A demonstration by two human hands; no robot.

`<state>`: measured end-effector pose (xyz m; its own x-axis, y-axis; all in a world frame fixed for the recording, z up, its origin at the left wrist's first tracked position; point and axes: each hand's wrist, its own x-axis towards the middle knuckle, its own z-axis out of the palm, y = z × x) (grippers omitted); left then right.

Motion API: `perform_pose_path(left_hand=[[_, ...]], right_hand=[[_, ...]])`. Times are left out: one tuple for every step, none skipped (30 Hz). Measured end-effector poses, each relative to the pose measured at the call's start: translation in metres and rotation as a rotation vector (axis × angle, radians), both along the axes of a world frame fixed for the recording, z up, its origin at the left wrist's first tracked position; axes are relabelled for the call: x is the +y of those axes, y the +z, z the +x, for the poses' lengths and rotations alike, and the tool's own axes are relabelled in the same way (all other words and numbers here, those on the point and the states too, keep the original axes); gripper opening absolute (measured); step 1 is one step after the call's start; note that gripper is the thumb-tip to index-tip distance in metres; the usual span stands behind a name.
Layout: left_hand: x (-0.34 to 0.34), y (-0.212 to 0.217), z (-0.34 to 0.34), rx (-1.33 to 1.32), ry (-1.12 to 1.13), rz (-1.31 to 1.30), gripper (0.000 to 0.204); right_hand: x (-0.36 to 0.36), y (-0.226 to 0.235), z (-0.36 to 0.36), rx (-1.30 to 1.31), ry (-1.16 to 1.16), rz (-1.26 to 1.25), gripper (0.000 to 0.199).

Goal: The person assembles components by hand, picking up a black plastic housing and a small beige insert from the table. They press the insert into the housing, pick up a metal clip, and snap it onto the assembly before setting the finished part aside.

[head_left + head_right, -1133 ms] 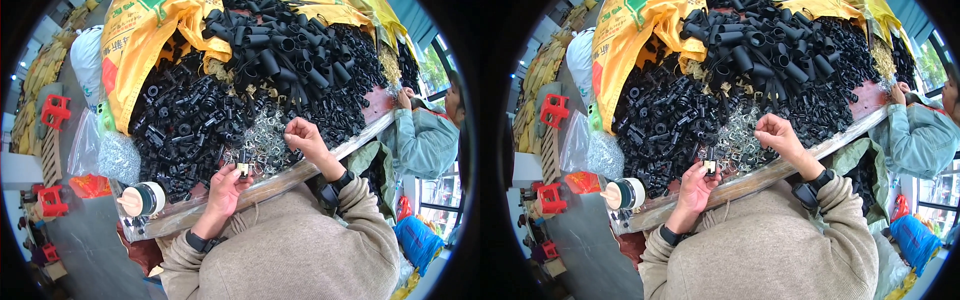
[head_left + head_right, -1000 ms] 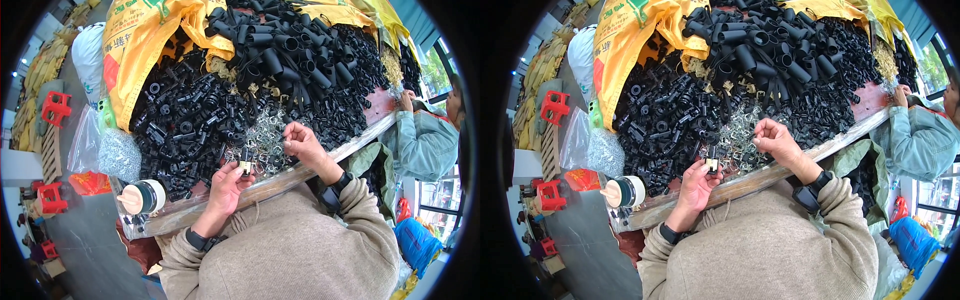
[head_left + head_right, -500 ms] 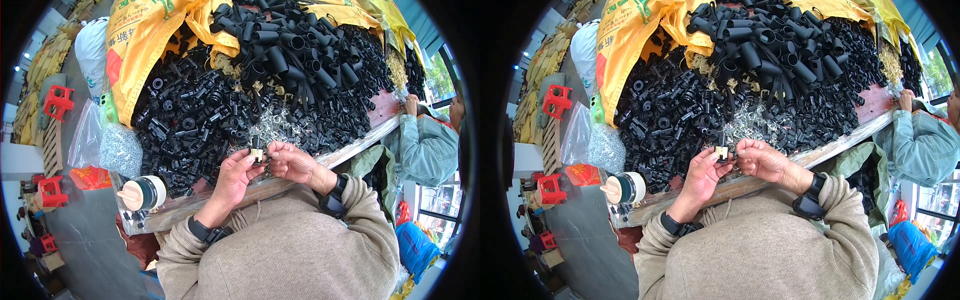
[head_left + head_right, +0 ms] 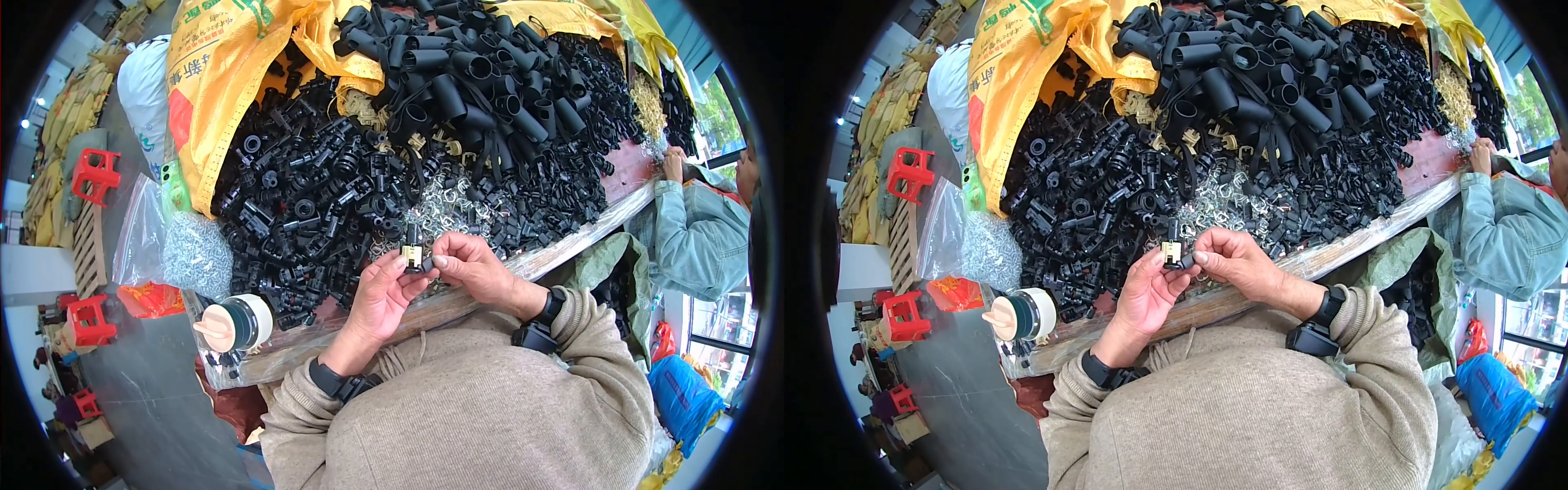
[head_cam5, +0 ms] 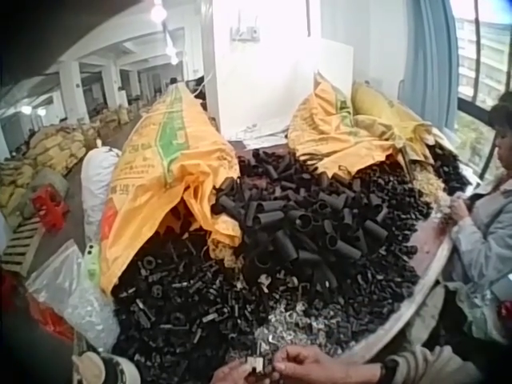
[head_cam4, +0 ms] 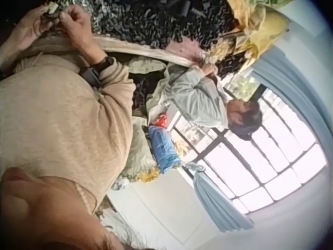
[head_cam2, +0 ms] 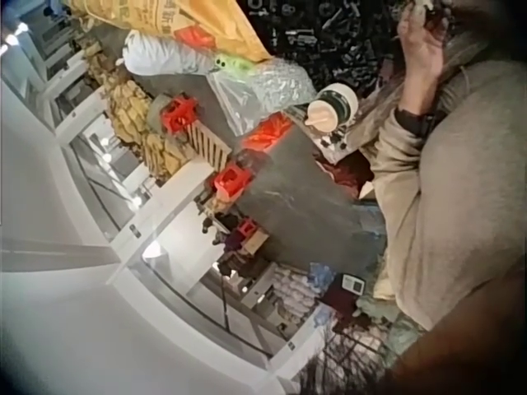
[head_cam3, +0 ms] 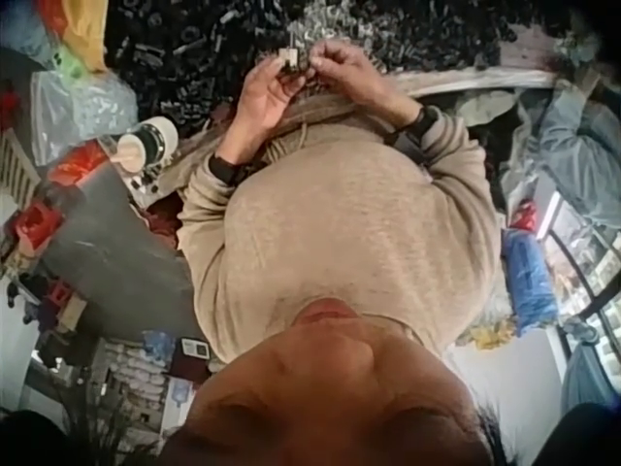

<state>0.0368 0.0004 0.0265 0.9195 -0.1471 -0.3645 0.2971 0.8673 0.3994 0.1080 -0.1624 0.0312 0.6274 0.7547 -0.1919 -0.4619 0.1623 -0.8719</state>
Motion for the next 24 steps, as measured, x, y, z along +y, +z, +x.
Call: perform_pose_path(left_hand=[[0.000,-0.001,0.000,-0.004,-0.001,0.011,0.025],[0.000,-0.003,-0.001,-0.008,-0.003,0.022,0.026],[0.000,-0.004,-0.001,-0.012,-0.004,0.033,0.027],[0.000,-0.004,-0.002,-0.012,-0.007,0.034,0.027],[0.000,-0.004,-0.002,-0.003,-0.002,0.043,0.027],[0.000,-0.005,-0.002,0.006,0.003,0.053,0.027],[0.000,-0.005,-0.002,0.014,0.008,0.062,0.027],[0.000,-0.004,-0.002,0.014,0.006,0.062,0.027],[0.000,-0.003,-0.002,0.017,-0.003,0.093,0.027],[0.000,-0.002,-0.002,0.020,-0.012,0.124,0.027],[0.001,-0.002,-0.002,0.022,-0.022,0.154,0.027],[0.001,-0.002,-0.002,0.022,-0.024,0.154,0.027],[0.001,-0.002,-0.003,0.030,-0.046,0.175,0.027],[0.001,-0.002,-0.004,0.039,-0.068,0.196,0.027],[0.001,-0.002,-0.005,0.048,-0.089,0.217,0.027],[0.001,-0.002,-0.005,0.048,-0.089,0.218,0.027],[0.001,0.000,-0.006,0.046,-0.118,0.221,0.027],[0.000,0.002,-0.005,0.042,-0.150,0.224,0.027],[0.000,0.003,-0.005,0.038,-0.181,0.227,0.027],[0.000,0.003,-0.005,0.038,-0.182,0.226,0.027],[0.000,0.003,-0.005,0.040,-0.185,0.218,0.026],[0.000,0.002,-0.005,0.043,-0.188,0.210,0.026],[0.000,0.002,-0.005,0.046,-0.191,0.202,0.026],[0.000,0.002,-0.005,0.046,-0.191,0.201,0.026]], right_hand=[[0.000,0.001,0.000,0.013,0.007,0.006,0.016],[0.000,0.000,0.001,0.013,0.004,0.007,0.016],[0.000,0.000,0.001,0.006,0.010,0.006,0.016],[0.000,0.000,0.001,-0.001,0.017,0.004,0.017],[0.000,0.000,0.001,-0.008,0.024,0.003,0.017],[0.000,0.001,0.001,-0.008,0.021,0.003,0.017],[-0.001,0.003,0.002,-0.033,0.038,-0.015,0.017],[-0.002,0.005,0.004,-0.058,0.055,-0.033,0.017],[-0.002,0.007,0.005,-0.084,0.072,-0.052,0.018],[-0.003,0.007,0.007,-0.084,0.070,-0.052,0.018],[-0.004,0.007,0.010,-0.171,0.083,-0.068,0.018],[-0.005,0.007,0.012,-0.259,0.095,-0.084,0.019],[-0.006,0.007,0.015,-0.345,0.110,-0.099,0.020],[-0.006,0.009,0.017,-0.345,0.110,-0.099,0.020],[-0.006,0.012,0.019,-0.396,0.122,-0.121,0.020],[-0.007,0.015,0.021,-0.448,0.135,-0.144,0.020],[-0.006,0.017,0.022,-0.500,0.147,-0.167,0.021],[-0.007,0.018,0.023,-0.499,0.146,-0.168,0.021],[-0.007,0.019,0.024,-0.525,0.150,-0.183,0.021],[-0.007,0.020,0.025,-0.551,0.155,-0.197,0.021],[-0.007,0.020,0.026,-0.577,0.160,-0.211,0.021],[-0.007,0.021,0.028,-0.576,0.160,-0.212,0.021],[-0.008,0.022,0.030,-0.593,0.188,-0.222,0.021],[-0.009,0.023,0.032,-0.609,0.217,-0.232,0.021]])
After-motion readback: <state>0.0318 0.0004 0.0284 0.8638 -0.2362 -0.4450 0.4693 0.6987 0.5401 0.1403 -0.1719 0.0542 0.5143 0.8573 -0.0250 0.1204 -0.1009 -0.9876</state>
